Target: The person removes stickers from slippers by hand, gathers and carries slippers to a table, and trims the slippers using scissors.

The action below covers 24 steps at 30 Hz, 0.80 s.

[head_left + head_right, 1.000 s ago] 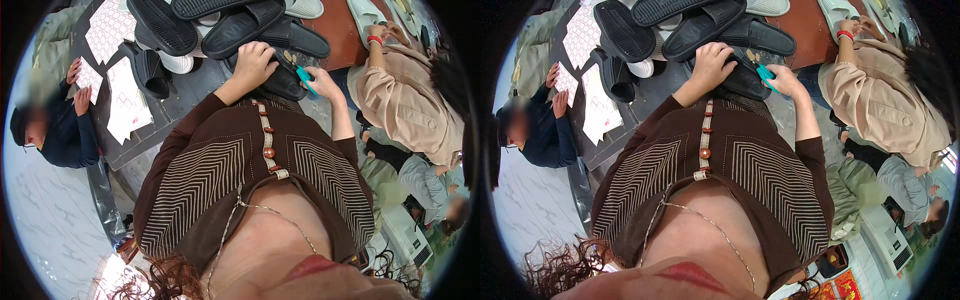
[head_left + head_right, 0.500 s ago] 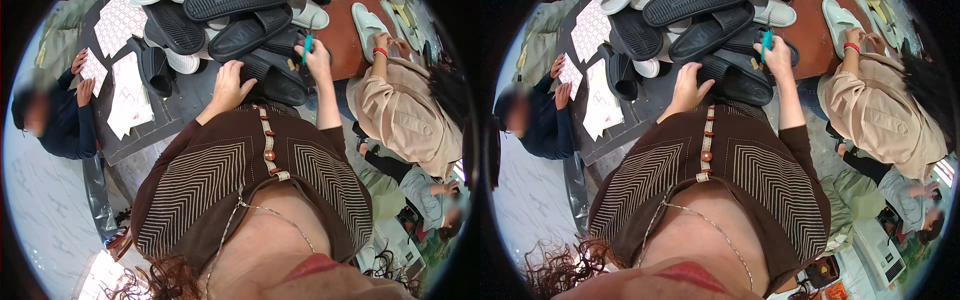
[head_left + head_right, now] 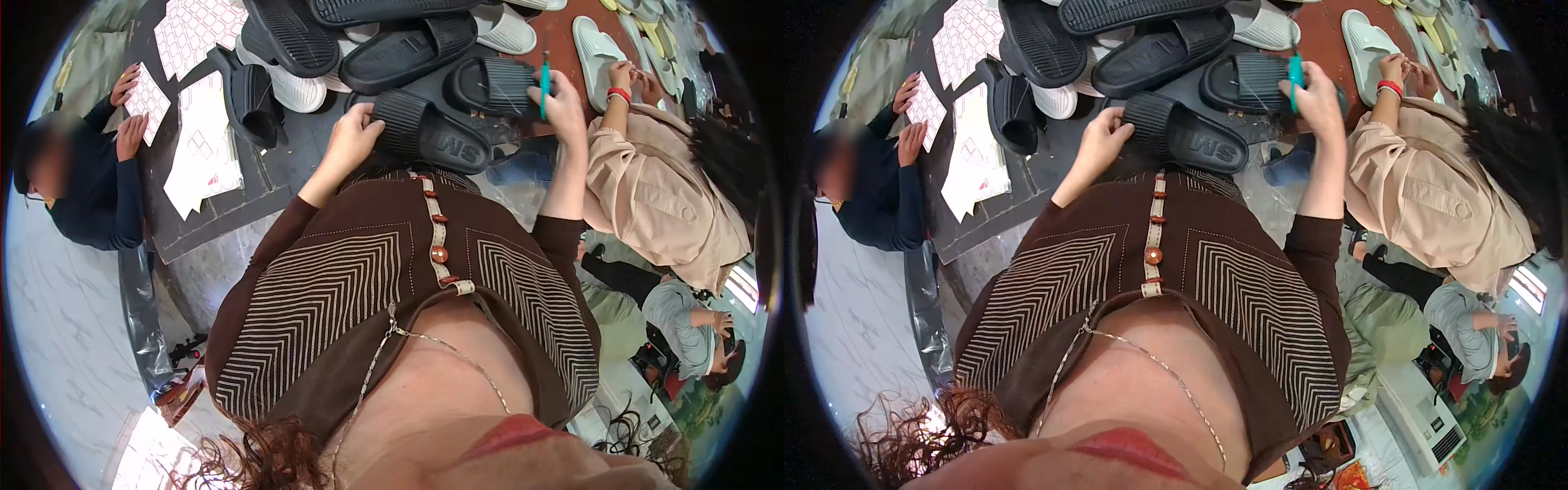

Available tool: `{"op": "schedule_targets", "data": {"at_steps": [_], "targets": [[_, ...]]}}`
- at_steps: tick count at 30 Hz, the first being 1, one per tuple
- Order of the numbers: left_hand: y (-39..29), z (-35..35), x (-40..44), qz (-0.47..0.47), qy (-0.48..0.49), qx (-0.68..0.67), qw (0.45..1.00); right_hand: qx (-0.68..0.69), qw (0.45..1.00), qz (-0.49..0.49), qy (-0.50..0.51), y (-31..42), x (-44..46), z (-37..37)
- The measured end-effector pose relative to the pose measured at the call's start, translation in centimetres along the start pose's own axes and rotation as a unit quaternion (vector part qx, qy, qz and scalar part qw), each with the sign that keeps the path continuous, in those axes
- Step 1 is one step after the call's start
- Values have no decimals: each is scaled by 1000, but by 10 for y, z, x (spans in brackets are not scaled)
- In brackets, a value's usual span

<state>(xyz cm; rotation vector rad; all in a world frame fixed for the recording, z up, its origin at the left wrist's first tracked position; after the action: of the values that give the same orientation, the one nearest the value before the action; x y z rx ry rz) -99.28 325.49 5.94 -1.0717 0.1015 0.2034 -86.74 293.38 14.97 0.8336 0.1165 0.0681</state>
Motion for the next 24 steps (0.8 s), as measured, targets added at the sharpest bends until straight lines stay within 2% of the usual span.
{"op": "schedule_targets", "data": {"at_steps": [1,3,4,7,8,11,12,15,17,19,20,21,22,23,24], "targets": [[-3,4,-1,3,-2,-1,1000,-1,1000,0,4,1,-7,10],[-7,12,-4,0,-6,-9,1000,169,985,14,43,2,-18,21],[-7,16,-10,1,-9,-12,1000,170,984,11,52,2,-22,21],[-19,27,-19,-3,-28,10,1000,344,938,26,-28,3,-26,30],[-23,29,-22,-10,-35,20,999,343,938,28,-26,5,-27,29],[-20,33,-30,6,-40,24,999,449,892,60,-11,14,-30,21],[-18,35,-33,15,-43,27,999,447,892,63,-10,18,-30,19],[16,30,-38,13,-92,-8,996,335,941,32,27,27,-32,1],[29,32,-40,14,-120,-25,992,282,956,57,62,45,-35,-14],[13,40,-47,-104,-198,18,974,170,971,106,128,66,-39,-29],[3,43,-52,-163,-237,40,957,168,971,109,133,73,-38,-31],[-12,49,-56,-157,-243,40,956,142,966,107,188,78,-39,-40],[-14,44,-50,-54,-127,-146,979,115,958,105,243,82,-42,-49],[-16,28,-51,49,-5,-326,944,88,946,103,296,85,-45,-58],[-20,23,-48,51,-13,-328,943,86,943,106,303,90,-46,-61]]}}
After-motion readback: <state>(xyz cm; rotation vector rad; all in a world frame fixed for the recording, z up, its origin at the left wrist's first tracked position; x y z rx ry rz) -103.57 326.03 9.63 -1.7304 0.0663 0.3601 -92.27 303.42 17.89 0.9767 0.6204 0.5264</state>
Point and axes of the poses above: each hand's wrist, its own x-axis towards the middle knuckle, its own z-axis out of the back of the hand, y = z × x, the point moved 6 cm from there along x, towards the middle knuckle
